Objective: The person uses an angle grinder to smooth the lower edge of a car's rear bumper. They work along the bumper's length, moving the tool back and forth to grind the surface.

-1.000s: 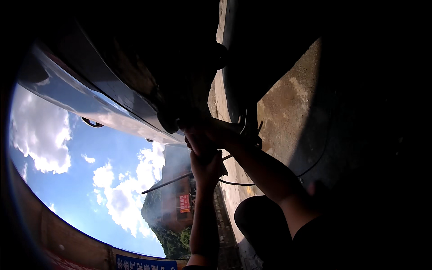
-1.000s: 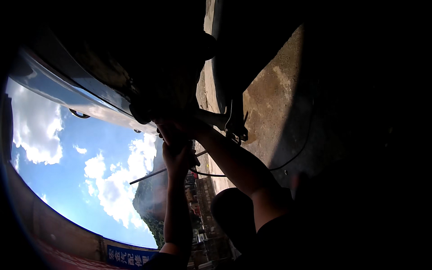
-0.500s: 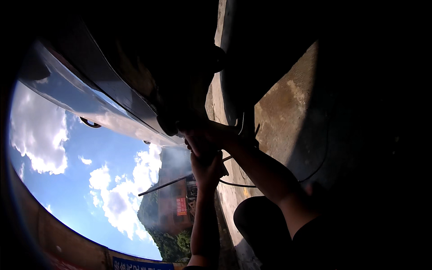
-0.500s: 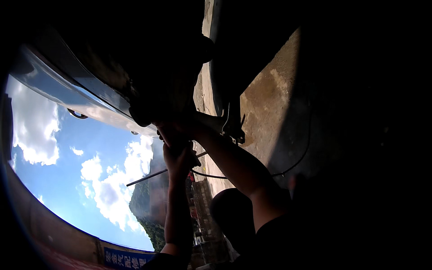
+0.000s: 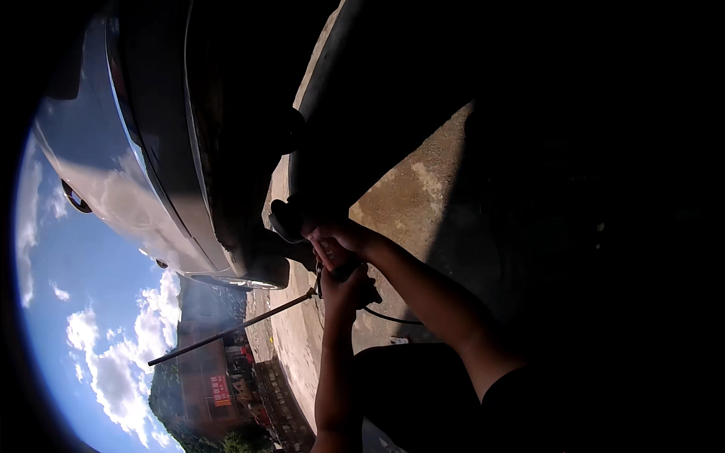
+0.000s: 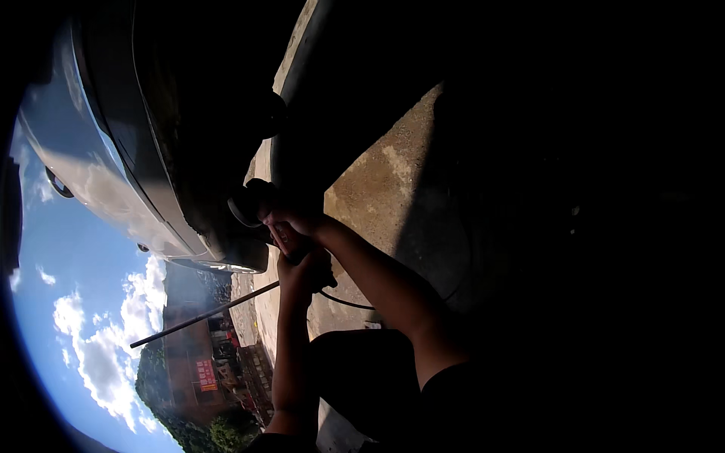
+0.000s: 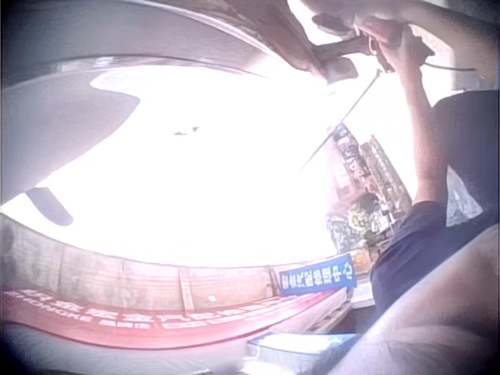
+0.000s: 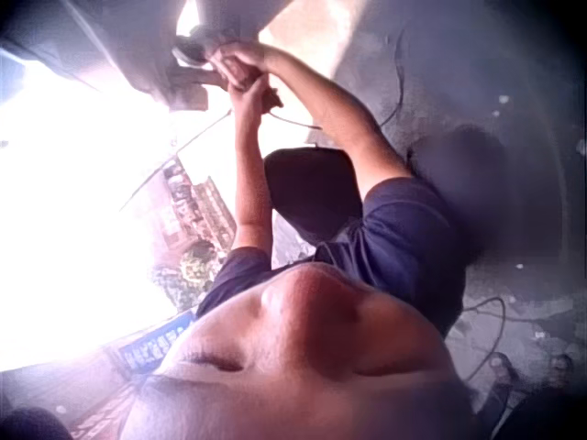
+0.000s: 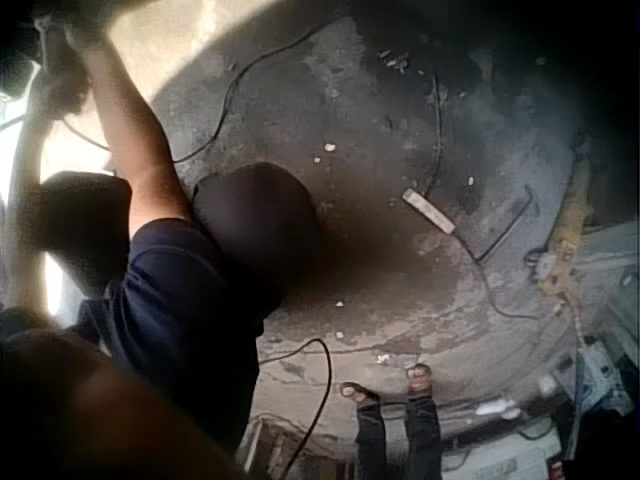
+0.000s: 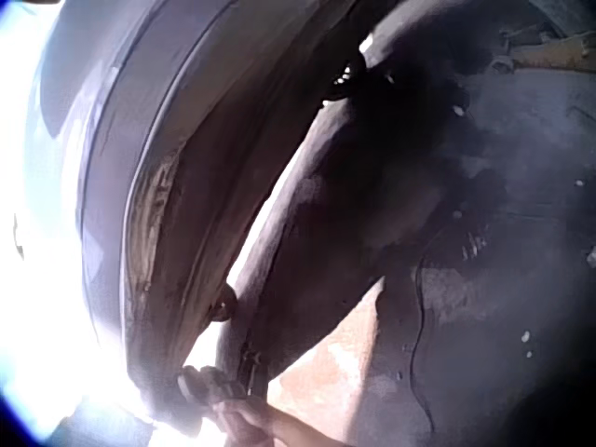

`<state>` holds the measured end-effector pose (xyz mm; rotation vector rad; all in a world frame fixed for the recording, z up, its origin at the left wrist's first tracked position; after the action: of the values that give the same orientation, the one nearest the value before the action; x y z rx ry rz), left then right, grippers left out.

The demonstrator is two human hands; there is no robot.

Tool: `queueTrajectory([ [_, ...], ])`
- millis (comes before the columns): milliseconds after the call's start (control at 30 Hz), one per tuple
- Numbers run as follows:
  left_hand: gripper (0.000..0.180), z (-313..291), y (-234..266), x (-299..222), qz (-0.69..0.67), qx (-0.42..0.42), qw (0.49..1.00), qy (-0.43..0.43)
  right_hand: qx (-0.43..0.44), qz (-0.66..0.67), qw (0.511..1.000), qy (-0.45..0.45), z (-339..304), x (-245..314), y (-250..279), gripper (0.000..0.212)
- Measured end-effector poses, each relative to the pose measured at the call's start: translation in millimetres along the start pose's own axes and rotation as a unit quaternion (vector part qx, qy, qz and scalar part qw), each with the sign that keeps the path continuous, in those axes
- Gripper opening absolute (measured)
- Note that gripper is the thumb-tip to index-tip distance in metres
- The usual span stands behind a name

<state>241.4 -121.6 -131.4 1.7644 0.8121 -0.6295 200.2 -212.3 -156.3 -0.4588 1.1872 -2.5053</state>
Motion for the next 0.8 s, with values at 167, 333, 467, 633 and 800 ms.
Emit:
queueTrajectory([
  [167,0.025,21.1,-34.8,25.2,-0.094,0.115,0.988,0.033,-0.213,-0.093,0.972,-0.048,-44.6,9.2,47.2,0.034],
  [333,0.037,59.3,-74.3,6.5,-0.077,0.207,0.975,-0.016,-0.318,-0.16,0.934,-0.02,-85.9,71.5,65.6,0.032],
  [467,0.045,64.6,-98.3,-42.4,-0.135,0.202,0.968,-0.067,-0.35,-0.234,0.907,-0.007,-89.3,136.5,37.5,0.034],
  [633,0.033,64.4,-138.8,-26.6,-0.292,0.176,0.932,-0.12,-0.332,-0.364,0.869,-0.04,-91.3,150.6,-0.1,0.016],
  [800,0.037,83.3,-127.2,10.9,-0.362,0.251,0.883,-0.162,-0.383,-0.464,0.793,-0.091,-68.6,127.9,-40.9,0.009],
])
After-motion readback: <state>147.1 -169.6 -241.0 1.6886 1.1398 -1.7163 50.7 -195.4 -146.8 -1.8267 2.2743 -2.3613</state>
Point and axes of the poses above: each hand's wrist, its own z-axis towards the middle knuckle, its own y-axis out of the back of the hand, x = y × z, the point moved 9 cm from there along z, towards the middle knuckle, and after that the axes turned 13 degrees about x, right-handed, at the moved point
